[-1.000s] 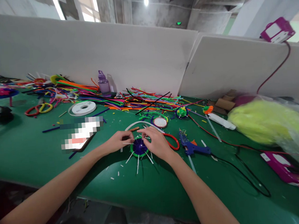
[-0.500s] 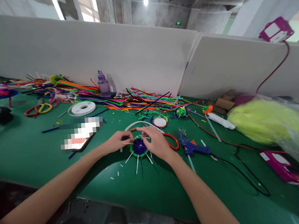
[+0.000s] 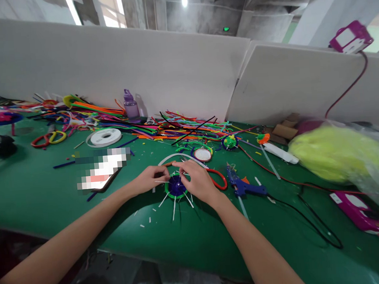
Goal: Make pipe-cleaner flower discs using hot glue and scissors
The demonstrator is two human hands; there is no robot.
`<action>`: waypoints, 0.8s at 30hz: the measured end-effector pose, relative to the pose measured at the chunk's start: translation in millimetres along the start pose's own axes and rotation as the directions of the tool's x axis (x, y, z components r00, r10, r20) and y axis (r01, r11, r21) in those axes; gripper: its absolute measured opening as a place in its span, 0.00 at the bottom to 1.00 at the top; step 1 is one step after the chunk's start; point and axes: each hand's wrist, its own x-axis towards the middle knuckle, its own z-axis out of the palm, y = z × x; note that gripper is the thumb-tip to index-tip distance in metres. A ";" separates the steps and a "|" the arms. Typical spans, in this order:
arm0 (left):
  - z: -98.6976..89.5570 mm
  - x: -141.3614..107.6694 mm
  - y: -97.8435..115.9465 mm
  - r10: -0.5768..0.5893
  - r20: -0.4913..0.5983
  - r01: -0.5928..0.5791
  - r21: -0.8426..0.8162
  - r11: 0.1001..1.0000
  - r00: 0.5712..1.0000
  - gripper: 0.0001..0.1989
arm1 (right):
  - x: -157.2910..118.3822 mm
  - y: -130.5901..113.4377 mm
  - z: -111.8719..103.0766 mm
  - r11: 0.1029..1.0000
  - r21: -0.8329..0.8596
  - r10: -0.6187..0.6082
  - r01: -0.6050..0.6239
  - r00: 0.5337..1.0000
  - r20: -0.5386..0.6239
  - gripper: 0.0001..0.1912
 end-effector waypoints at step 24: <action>-0.1 -0.8 -1.4 0.006 0.009 -0.006 -0.003 1.000 1.000 0.07 | 0.1 -1.7 -0.5 0.997 -0.063 -0.045 0.046 0.999 0.013 0.22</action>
